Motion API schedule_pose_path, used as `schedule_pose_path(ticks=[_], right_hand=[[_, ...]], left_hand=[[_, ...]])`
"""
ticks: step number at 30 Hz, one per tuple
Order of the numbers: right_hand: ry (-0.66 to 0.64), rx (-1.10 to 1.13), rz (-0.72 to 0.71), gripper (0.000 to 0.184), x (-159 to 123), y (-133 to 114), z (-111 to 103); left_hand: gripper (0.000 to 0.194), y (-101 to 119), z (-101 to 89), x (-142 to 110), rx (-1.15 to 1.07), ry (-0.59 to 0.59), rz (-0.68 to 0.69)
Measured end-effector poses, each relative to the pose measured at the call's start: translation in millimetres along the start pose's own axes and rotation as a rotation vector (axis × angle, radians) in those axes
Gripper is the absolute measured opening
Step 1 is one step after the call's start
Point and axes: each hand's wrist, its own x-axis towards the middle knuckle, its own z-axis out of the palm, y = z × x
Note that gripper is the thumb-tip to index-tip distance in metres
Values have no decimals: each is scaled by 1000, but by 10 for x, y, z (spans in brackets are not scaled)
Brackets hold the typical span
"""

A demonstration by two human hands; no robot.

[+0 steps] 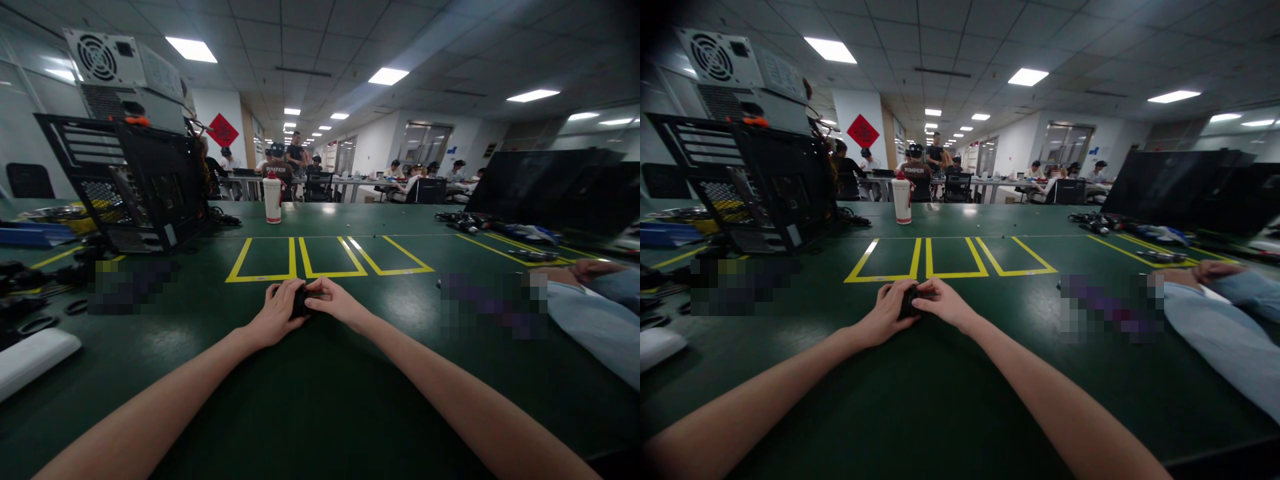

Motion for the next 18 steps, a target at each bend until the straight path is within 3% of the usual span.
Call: schedule_pose_path(ticks=[5, 9, 13, 18], right_hand=[[53, -60, 23, 30, 45, 20, 0], [12, -21, 84, 34, 61, 31, -15], [-33, 14, 45, 41, 20, -6, -11], [46, -73, -1, 25, 9, -36, 21]], left_hand=[[58, -23, 28, -3, 8, 4, 4], [58, -22, 20, -7, 9, -1, 0], [57, -14, 3, -6, -4, -15, -7], [58, -5, -10, -2, 1, -19, -11]])
